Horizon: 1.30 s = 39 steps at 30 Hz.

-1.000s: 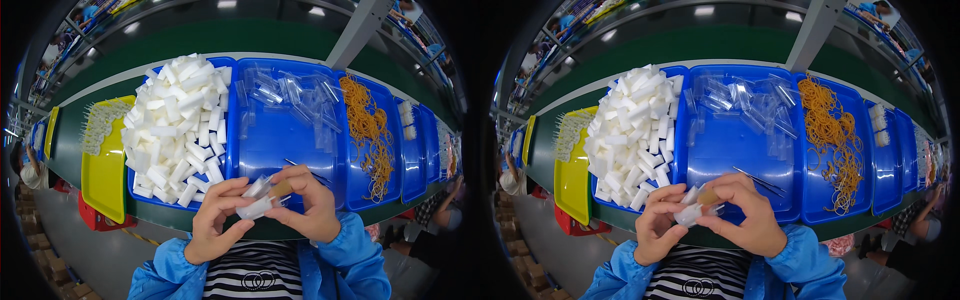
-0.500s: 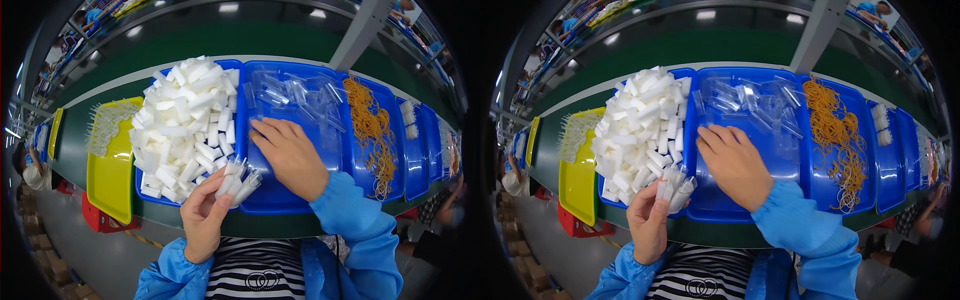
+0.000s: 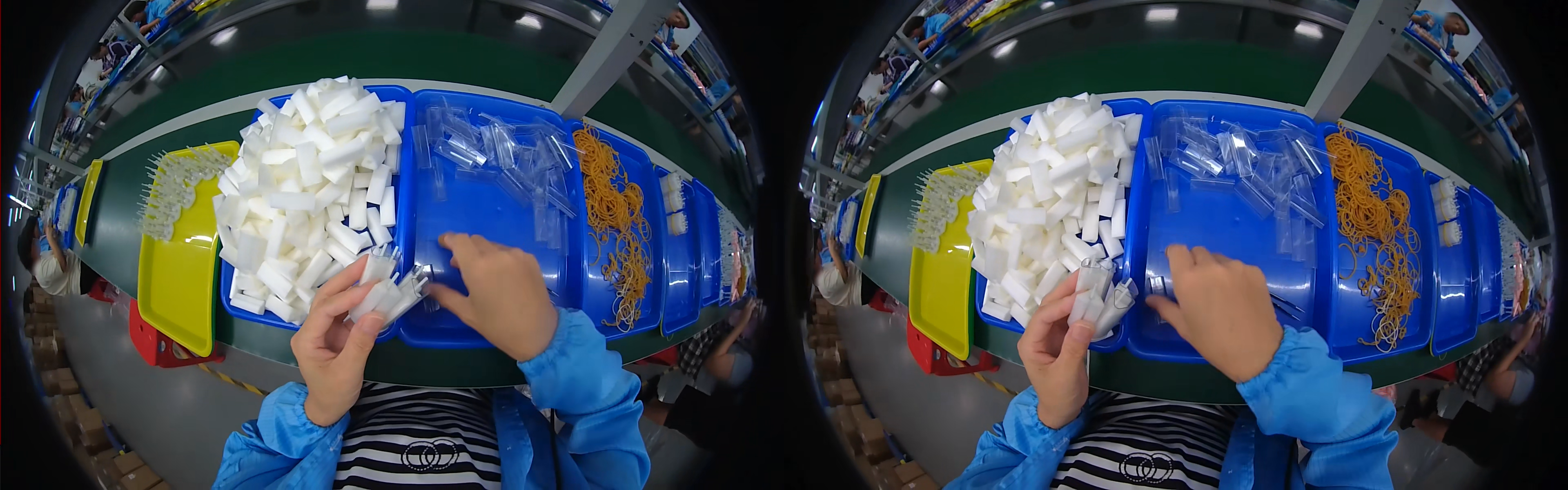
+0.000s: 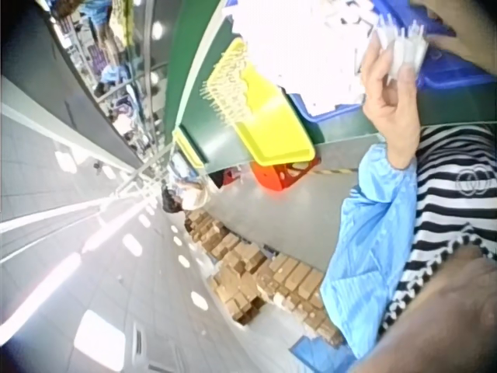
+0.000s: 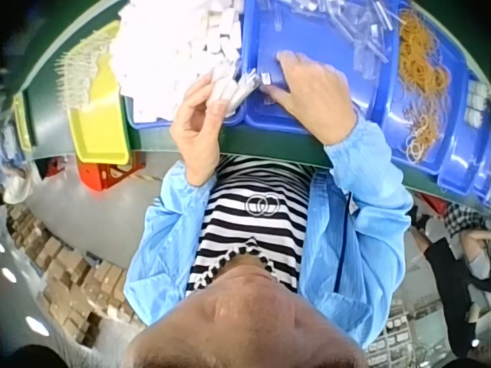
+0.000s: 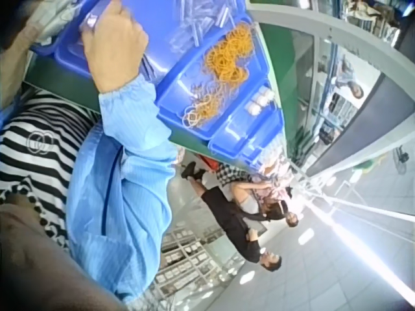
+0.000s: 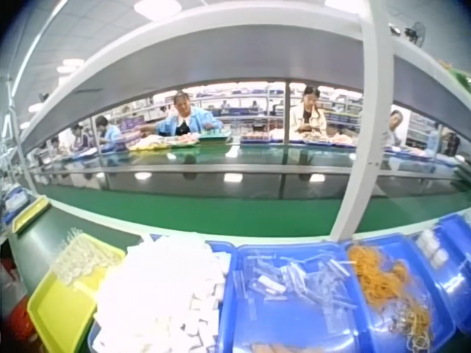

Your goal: The person assembles small white cylindrical components by inserting them into clear plastic sleeves and securing them with rubber bands. They repeatedly pick up components from a blue tray, insert them into sleeves, and use a rubber band to bundle them together.

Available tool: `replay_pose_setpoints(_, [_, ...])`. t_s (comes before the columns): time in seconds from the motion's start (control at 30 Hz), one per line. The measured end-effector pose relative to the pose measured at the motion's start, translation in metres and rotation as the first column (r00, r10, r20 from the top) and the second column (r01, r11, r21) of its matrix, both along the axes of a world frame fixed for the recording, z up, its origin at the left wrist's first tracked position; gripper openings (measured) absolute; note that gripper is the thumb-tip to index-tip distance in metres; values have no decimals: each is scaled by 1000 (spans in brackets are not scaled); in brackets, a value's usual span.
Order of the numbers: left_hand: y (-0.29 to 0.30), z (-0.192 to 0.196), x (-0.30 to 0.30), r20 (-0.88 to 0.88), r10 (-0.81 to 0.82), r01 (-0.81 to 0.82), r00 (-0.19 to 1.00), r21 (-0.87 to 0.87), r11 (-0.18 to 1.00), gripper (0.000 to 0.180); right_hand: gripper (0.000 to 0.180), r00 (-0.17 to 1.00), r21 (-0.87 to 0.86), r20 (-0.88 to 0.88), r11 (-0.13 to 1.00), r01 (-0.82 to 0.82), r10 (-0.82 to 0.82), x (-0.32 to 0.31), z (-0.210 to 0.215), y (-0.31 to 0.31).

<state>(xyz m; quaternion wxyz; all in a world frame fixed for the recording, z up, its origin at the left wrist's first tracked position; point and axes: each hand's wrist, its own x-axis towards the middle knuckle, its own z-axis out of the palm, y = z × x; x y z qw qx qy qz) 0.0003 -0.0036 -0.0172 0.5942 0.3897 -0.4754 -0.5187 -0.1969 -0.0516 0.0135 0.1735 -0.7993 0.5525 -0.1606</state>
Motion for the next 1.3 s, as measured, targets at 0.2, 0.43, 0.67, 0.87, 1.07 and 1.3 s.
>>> replay_pose_setpoints(0.2, [-1, 1, -3, 53, -21, 22, 998, -18, 1000, 31, 18, 981, -39, -113, 985, -166, 160, 13, 0, 16])
replay_pose_setpoints(0.43, [3, 7, -3, 123, -50, 51, 991, -4, 999, 30, 30, 990, -9, 43, 991, -131, 132, -14, 6, 18])
replay_pose_setpoints(0.67, [5, 12, -11, 160, -142, 139, 977, 28, 990, 29, 34, 250, 439, 864, 897, 54, -438, -20, 28, 15])
replay_pose_setpoints(0.87, [5, 15, -21, 145, -199, 191, 969, 62, 980, 30, 38, 386, 378, 857, 926, -17, -343, -21, 5, 24])
replay_pose_setpoints(1.07, [7, 13, -26, 107, -182, 173, 977, 88, 981, 28, 38, 349, 314, 884, 948, 54, -313, -11, -9, 28])
replay_pose_setpoints(1.3, [-1, 17, -36, 193, -139, 126, 971, 78, 989, 20, 39, 324, 309, 892, 949, 67, -314, -12, -11, 34])
